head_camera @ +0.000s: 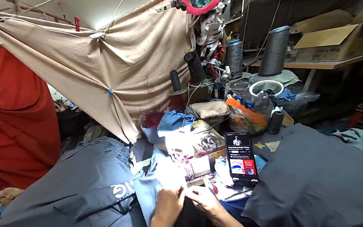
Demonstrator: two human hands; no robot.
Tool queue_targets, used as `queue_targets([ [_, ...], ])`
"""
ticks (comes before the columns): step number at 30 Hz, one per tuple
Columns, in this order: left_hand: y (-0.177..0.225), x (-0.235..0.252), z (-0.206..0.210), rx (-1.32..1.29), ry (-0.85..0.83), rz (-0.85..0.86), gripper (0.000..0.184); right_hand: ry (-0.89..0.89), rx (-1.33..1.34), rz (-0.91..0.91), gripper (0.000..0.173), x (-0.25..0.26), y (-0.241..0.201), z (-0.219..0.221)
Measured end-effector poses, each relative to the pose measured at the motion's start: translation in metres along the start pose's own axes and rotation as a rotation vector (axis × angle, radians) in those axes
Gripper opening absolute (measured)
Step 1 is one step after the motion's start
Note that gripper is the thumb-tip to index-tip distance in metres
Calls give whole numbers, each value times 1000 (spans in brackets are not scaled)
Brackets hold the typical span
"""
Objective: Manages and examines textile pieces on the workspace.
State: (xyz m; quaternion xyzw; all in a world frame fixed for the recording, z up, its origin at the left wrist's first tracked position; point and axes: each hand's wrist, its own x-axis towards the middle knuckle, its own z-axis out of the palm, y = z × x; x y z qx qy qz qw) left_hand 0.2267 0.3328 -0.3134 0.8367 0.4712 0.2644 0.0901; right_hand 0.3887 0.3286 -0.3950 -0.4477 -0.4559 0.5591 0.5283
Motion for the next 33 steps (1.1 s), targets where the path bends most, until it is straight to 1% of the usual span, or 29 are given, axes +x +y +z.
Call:
queue_targets([
  [2, 0, -8, 18, 53, 105, 58, 16, 18, 36, -20, 10, -3, 2, 0],
  [5, -2, 2, 28, 94, 170, 66, 15, 76, 17, -18, 15, 1, -3, 1],
  [7, 2, 19, 23, 103, 96, -14, 21, 122, -15, -23, 15, 10, -11, 3],
  [11, 13, 65, 7, 98, -165, -274, 35, 201, -87, 12, 13, 27, -36, 10],
  [12, 13, 74, 6, 100, -202, -309, 38, 229, -55, 17, 9, 28, -41, 13],
  [13, 11, 80, 6, 93, -205, -325, 39, 250, -30, 17, 7, 28, -45, 16],
  [15, 7, 87, 6, 53, -200, -328, 38, 259, -41, 22, 8, 27, -45, 18],
  [17, 5, 80, 1, 49, -221, -311, 37, 221, -87, 27, 13, 22, -36, 12],
  [19, 4, 58, -6, 81, -178, -265, 35, 166, -100, -1, 16, 8, -28, 4],
  [21, 5, 28, -16, 137, -176, -278, 33, 136, -47, -24, 11, -13, -19, -3],
  [22, 1, 11, -15, 151, -114, -248, 31, 127, -1, -16, 9, -25, -16, -5],
  [24, -18, -22, -2, 117, 131, -88, 24, 115, 77, 35, 4, -43, -11, -8],
  [26, -35, -43, 16, -9, 367, 60, 17, 95, 122, 65, 3, -54, -7, -7],
  [27, -39, -49, 22, -95, 439, 100, 15, 83, 125, 57, 3, -56, -5, -7],
  [28, -39, -51, 27, -175, 487, 127, 13, 76, 124, 37, 3, -58, -4, -6],
  [30, -37, -52, 32, -303, 514, 179, 8, 69, 128, -3, 4, -57, -2, -3],
  [33, -35, -50, 42, -346, 467, 252, 5, 65, 139, -12, 8, -58, -1, -1],
])
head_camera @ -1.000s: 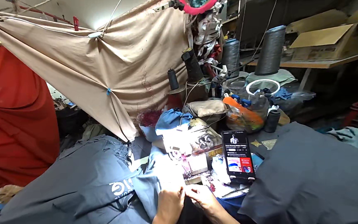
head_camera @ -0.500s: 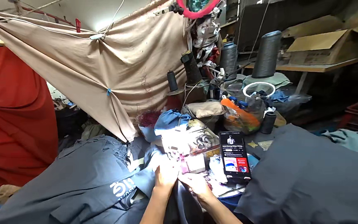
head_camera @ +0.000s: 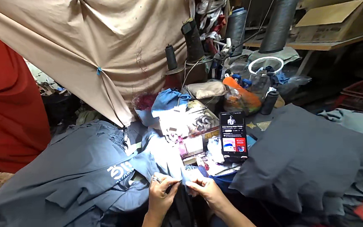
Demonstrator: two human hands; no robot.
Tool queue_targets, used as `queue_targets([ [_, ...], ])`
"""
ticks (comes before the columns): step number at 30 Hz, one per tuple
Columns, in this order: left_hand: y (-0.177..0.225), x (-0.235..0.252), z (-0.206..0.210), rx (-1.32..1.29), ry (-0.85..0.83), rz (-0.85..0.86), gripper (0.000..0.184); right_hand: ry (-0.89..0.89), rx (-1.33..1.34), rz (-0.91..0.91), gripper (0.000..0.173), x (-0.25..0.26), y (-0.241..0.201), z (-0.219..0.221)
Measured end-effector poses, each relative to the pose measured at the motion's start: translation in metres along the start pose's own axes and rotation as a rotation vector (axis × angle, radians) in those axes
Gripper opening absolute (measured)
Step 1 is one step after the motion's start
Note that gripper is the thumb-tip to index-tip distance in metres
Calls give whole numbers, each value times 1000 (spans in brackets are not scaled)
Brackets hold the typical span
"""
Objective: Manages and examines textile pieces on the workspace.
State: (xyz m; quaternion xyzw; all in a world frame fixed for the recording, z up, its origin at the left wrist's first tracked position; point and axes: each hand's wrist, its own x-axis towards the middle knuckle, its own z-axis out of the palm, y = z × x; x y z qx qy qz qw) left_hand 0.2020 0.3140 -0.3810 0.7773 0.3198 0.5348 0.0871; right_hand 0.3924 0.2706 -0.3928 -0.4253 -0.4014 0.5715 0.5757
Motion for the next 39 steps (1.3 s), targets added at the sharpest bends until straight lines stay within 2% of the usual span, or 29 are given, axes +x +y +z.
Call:
queue_targets([
  [4, -9, -5, 7, -4, -94, 80, 6, -2, 7, 15, 8, -4, 0, 2],
  [14, -5, -2, 4, 6, -204, 205, 8, 14, -61, -18, 5, -3, 3, 3],
  [18, -7, -6, 6, 24, -186, 274, 9, 35, -59, -48, 8, 1, 0, 5],
  [21, -9, -12, 13, 151, -77, 328, 15, 58, -96, -102, 11, 4, -2, 9],
  [23, -12, -12, 19, 401, -50, 297, 37, 66, -149, -141, 13, 5, -3, 11],
  [25, -19, -3, 25, 578, -47, 260, 42, 95, -284, -191, 14, 8, 6, 10],
  [30, -10, 31, 31, 690, -262, 51, 61, 130, -482, -207, 19, 7, 26, 6],
  [35, -9, 39, 33, 735, -292, 10, 62, 183, -434, -190, 15, 15, 18, 9],
  [39, -21, 47, 29, 708, -209, 96, 50, 189, -468, -234, 16, 51, 5, 11],
])
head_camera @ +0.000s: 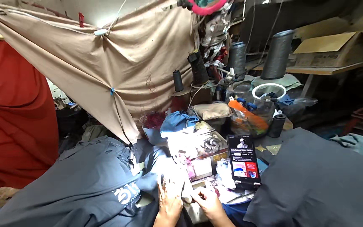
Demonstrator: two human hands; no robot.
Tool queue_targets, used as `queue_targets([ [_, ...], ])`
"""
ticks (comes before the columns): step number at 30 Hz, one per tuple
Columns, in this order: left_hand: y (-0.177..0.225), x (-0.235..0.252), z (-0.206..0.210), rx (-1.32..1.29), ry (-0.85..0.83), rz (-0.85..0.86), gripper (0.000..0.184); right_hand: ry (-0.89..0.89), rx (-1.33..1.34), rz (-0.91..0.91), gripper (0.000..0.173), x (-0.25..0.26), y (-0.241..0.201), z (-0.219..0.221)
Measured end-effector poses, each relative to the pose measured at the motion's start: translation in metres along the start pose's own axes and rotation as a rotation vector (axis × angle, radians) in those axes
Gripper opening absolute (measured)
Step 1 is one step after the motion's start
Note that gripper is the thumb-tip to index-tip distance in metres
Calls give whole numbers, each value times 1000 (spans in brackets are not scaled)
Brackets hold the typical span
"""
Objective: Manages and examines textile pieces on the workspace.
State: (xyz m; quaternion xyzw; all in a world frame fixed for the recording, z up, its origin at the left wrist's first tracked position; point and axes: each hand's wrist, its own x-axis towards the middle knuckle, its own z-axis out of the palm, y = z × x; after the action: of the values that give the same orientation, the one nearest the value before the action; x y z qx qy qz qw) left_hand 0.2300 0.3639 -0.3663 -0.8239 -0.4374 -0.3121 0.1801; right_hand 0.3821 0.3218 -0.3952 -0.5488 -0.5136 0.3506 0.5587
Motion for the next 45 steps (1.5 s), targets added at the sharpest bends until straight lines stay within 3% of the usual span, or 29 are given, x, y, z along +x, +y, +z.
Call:
queue_targets([
  [3, -5, 10, -2, -94, 5, -9, 45, 27, -28, -20, 16, 32, -7, 5],
  [7, -7, 24, -7, -106, 5, 6, 35, -11, 21, 149, 21, 59, -26, 10],
  [10, -10, 30, -8, -148, 68, -2, 27, -8, 84, 210, 23, 65, -31, 13],
  [15, -8, 36, -17, -307, -29, -87, 27, -9, 113, 220, 27, 68, -19, 15],
  [17, -12, 44, -20, -253, -213, -127, 33, -20, 126, 228, 30, 72, -9, 16],
  [18, -13, 53, -26, -232, -405, -175, 38, -22, 137, 220, 32, 71, -12, 15],
  [21, -13, 76, -29, -220, -621, -293, 45, -14, 183, 189, 31, 69, -14, 14],
  [25, -18, 70, -16, -272, -609, -337, 46, -46, 167, 194, 35, 67, -10, 13],
  [27, -11, 72, -34, -231, -690, -344, 45, -24, 90, 154, 32, 67, -4, 14],
  [29, -5, 64, -45, -191, -673, -339, 43, 37, -67, 80, 38, 66, 0, 14],
  [32, 2, 34, -53, -233, -429, -284, 31, 84, -273, -131, 31, 53, -21, 11],
  [34, 4, 20, -60, -267, -344, -198, 28, 4, -320, -285, 27, 42, -27, 7],
  [36, 8, 10, -69, -296, -370, -151, 30, -168, -316, -374, 25, 34, -23, 1],
  [38, 15, 2, -76, -362, -418, -152, 29, -259, -386, -389, 26, 30, -21, -4],
  [45, 21, 7, -78, -254, -504, -309, 24, 53, -580, -229, 29, 40, -29, -29],
])
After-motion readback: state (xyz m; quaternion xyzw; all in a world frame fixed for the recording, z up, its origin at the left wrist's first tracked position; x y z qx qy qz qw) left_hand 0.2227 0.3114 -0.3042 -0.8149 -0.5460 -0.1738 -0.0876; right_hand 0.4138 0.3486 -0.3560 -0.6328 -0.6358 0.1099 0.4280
